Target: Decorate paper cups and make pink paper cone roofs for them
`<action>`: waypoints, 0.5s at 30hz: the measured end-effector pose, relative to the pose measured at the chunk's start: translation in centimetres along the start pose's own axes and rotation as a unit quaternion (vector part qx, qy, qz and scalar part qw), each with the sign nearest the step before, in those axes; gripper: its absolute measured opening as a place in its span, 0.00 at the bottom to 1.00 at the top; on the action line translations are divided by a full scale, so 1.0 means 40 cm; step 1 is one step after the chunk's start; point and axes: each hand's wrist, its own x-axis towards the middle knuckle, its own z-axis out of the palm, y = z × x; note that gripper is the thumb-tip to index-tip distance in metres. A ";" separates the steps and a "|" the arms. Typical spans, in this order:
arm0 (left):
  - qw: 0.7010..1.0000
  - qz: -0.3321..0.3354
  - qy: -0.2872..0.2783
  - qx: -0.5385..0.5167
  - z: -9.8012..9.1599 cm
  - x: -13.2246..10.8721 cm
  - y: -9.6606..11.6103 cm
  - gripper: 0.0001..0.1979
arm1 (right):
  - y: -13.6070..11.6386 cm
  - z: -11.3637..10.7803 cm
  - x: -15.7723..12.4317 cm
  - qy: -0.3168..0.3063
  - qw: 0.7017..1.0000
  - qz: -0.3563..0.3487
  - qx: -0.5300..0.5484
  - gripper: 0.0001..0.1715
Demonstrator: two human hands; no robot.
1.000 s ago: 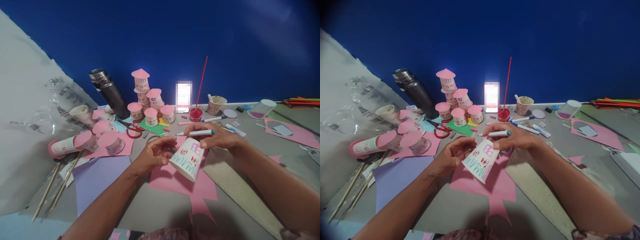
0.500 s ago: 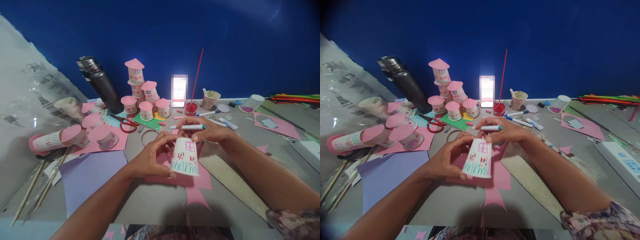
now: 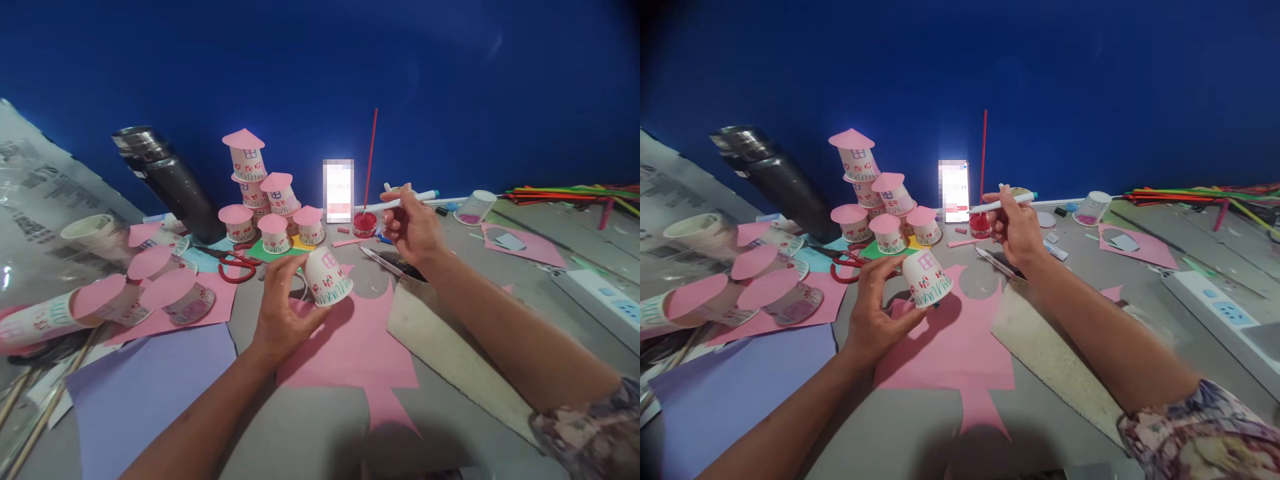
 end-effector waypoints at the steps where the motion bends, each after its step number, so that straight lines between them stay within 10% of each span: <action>1: 1.000 -0.009 0.015 0.001 -0.001 0.001 -0.003 0.39 | -0.006 -0.003 0.004 0.005 1.000 -0.016 -0.003 0.32; 9: 0.996 -0.057 0.068 -0.017 -0.005 0.016 -0.011 0.36 | -0.084 -0.015 0.057 0.023 0.997 -0.075 -0.019 0.29; 15: 0.992 0.018 0.096 0.083 -0.012 0.020 -0.023 0.36 | -0.087 0.002 -0.120 -0.103 0.974 -0.071 -0.191 0.18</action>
